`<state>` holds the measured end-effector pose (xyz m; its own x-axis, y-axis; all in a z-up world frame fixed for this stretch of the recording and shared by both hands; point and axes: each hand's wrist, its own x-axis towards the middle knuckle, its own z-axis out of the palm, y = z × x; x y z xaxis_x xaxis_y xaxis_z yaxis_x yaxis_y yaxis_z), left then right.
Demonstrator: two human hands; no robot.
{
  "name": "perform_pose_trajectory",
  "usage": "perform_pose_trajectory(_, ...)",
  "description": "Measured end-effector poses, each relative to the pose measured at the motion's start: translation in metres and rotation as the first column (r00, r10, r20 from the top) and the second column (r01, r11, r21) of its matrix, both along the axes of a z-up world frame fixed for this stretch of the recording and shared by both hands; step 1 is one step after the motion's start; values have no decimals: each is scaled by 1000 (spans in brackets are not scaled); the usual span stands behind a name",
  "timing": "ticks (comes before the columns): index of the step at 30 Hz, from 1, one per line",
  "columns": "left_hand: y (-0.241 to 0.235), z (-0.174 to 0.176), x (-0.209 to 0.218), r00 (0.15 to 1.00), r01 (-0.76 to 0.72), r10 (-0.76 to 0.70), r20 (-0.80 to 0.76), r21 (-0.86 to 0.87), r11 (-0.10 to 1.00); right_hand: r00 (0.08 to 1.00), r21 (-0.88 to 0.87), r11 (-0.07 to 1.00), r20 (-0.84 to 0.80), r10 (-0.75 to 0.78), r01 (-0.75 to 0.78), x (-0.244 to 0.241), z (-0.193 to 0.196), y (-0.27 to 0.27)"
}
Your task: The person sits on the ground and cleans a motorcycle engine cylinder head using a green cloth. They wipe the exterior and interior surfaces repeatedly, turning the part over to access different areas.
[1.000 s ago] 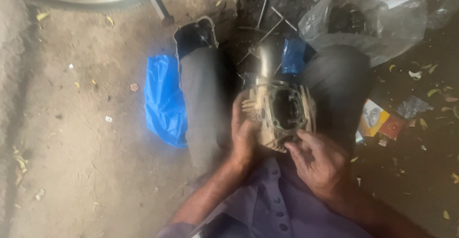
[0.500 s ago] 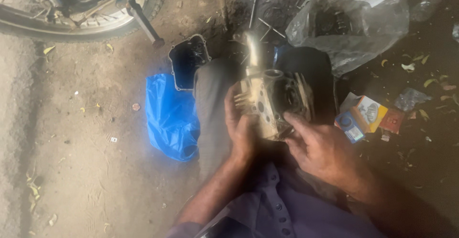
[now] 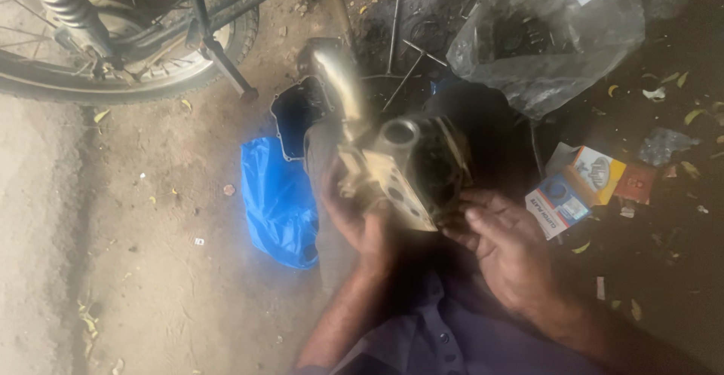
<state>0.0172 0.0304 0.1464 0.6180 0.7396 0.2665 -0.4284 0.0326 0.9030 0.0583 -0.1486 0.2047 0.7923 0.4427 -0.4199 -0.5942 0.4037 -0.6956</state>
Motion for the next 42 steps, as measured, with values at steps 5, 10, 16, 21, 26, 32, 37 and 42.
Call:
perform_pose_trajectory(5,-5,-13,-7,996,-4,-10,94,150,989,989,43,998,-143,-45,51,1,-14,-3)
perform_pose_trajectory(10,-3,0,-8,993,-121,86,86,613,780,991,77,994,-115,-66,75,0,-27,-4)
perform_pose_trajectory(16,13,40,-1,990,-75,-41,132,764,641,925,-14,985,-341,-168,174,3,-24,4)
perform_pose_trajectory(21,17,61,-10,998,-47,-18,59,917,396,964,232,958,-243,-113,171,2,-34,5)
perform_pose_trajectory(26,26,46,15,923,-383,55,380,903,193,928,114,958,-303,-217,261,7,-29,2)
perform_pose_trajectory(32,11,25,14,998,-33,30,50,69,997,978,201,978,-208,-17,60,14,3,0)
perform_pose_trajectory(37,12,28,15,999,-6,-11,-45,-366,931,988,172,978,-79,135,-119,14,9,0)
perform_pose_trajectory(42,13,26,14,978,-55,-37,-206,-422,905,984,141,976,-40,172,-165,11,1,-17)
